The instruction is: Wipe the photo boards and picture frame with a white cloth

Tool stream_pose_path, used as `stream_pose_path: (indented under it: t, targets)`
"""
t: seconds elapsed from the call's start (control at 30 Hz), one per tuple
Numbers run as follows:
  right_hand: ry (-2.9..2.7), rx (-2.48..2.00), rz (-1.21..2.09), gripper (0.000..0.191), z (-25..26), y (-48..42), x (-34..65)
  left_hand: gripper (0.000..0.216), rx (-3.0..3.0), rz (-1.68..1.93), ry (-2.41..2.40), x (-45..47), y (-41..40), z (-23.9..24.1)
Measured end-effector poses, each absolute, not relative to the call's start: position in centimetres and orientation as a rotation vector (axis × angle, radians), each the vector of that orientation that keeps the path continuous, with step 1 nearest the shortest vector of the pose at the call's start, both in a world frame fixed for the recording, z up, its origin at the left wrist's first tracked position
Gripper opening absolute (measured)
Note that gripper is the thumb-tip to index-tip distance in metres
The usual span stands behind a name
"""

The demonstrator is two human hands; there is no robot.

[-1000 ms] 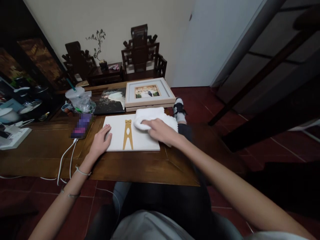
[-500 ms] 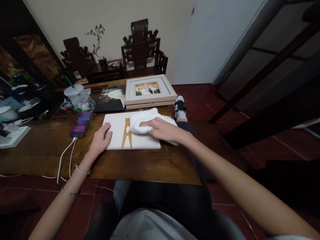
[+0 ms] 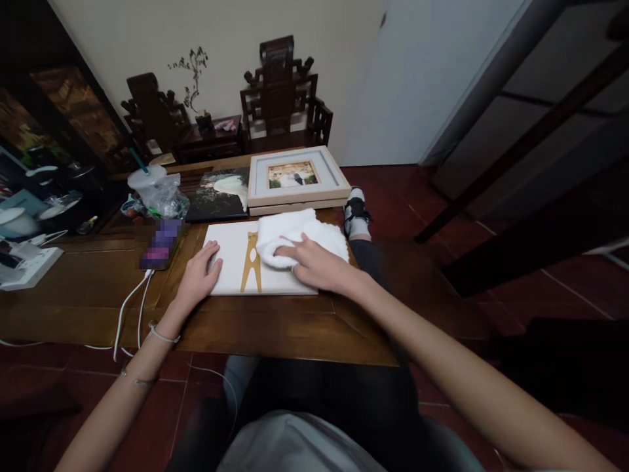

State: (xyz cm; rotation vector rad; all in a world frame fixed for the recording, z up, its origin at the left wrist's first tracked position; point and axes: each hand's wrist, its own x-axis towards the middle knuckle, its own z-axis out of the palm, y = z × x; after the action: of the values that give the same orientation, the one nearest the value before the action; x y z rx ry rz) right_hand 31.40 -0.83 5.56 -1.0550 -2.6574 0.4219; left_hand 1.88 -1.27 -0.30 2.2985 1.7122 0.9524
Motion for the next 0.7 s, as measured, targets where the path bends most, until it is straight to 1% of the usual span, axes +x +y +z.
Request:
stream_pose_path:
  t: [0.1,0.2,0.3,0.4,0.53,0.63,0.7]
  targets:
    - [-2.673,-1.000,0.561,0.047,6.8,-4.8,32.0,0.037,2.302,0.922,1.736,2.0,-1.3,-0.2]
    - [-2.731,-1.020,0.738,0.037,9.0,-7.5,32.7,0.038,2.310,0.899,1.742,2.1,-1.3,-0.2]
    - [-2.697,-1.044,0.881,0.030,10.5,-7.4,33.4,0.039,2.310,0.895,1.745,2.1,-1.3,-0.2]
    - [-2.626,-1.020,0.962,0.022,10.5,-4.7,34.0,0.039,2.312,0.907,1.744,2.0,-1.3,-0.3]
    - [-2.547,-1.006,0.895,0.020,9.0,0.6,33.9,0.039,2.316,0.916,1.725,1.9,-1.3,-0.2]
    - [-2.512,-1.082,0.755,0.027,7.7,3.3,33.1,0.039,2.312,0.929,1.709,1.9,-1.3,-0.1]
    - [-2.490,-1.169,0.648,0.035,6.8,4.0,32.3,0.038,2.308,0.938,1.706,2.0,-1.3,-0.1]
